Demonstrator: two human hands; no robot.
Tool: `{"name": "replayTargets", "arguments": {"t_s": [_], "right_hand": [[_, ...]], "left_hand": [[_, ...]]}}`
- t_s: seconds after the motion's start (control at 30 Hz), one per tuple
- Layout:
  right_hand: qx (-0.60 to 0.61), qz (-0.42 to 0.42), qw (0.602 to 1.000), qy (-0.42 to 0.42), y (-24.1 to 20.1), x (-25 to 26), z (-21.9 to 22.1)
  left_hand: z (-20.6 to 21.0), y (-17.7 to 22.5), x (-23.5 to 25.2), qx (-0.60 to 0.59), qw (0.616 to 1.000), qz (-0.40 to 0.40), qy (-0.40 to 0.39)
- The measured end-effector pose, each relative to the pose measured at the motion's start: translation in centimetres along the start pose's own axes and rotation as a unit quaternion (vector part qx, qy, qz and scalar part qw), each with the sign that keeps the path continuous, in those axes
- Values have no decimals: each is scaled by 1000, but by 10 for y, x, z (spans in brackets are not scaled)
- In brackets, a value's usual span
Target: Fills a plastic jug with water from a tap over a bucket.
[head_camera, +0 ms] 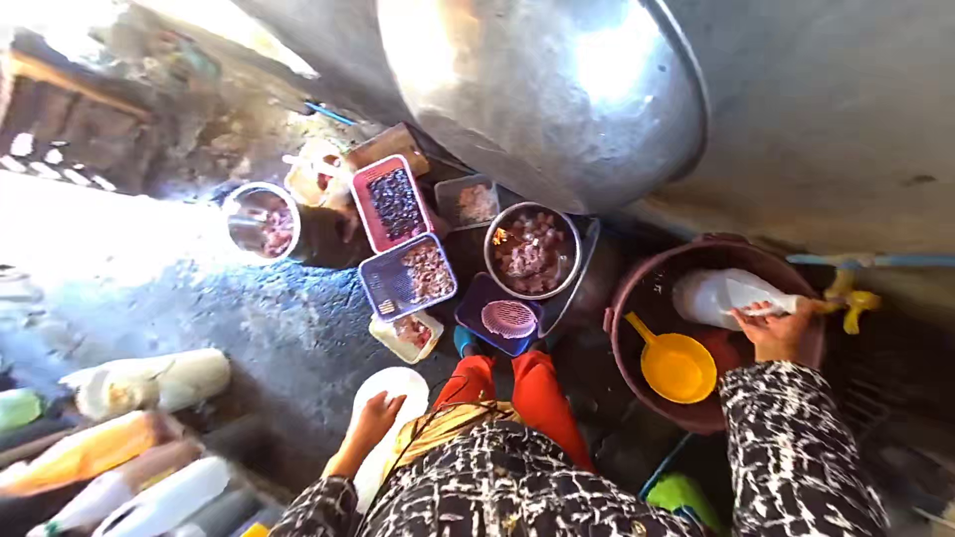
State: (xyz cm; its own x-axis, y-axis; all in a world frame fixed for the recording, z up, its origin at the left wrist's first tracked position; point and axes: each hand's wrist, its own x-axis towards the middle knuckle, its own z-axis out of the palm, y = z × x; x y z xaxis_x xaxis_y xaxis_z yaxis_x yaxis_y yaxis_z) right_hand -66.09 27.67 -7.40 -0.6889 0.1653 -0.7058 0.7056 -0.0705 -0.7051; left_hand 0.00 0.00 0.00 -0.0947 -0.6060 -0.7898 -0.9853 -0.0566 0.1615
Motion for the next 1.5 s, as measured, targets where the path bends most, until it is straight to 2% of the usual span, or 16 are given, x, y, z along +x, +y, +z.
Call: {"name": "replayTargets", "arguments": {"t_s": [0.17,0.4,0.7,1.5], "right_hand": [[-6,-13,1000,9,-1,-3,3],[77,-32,996,20,10,-9,1],[63,-7,997,55,2,-1,1],[46,9,998,49,1,5,-8]], "left_hand": [[9,-5,3,3,1000,-15,-9],[13,-4,2,4,1000,-10,-4],[14,-7,3,11,1000,-11,-10],[11,-12,3,13,999,-21,-20]]}}
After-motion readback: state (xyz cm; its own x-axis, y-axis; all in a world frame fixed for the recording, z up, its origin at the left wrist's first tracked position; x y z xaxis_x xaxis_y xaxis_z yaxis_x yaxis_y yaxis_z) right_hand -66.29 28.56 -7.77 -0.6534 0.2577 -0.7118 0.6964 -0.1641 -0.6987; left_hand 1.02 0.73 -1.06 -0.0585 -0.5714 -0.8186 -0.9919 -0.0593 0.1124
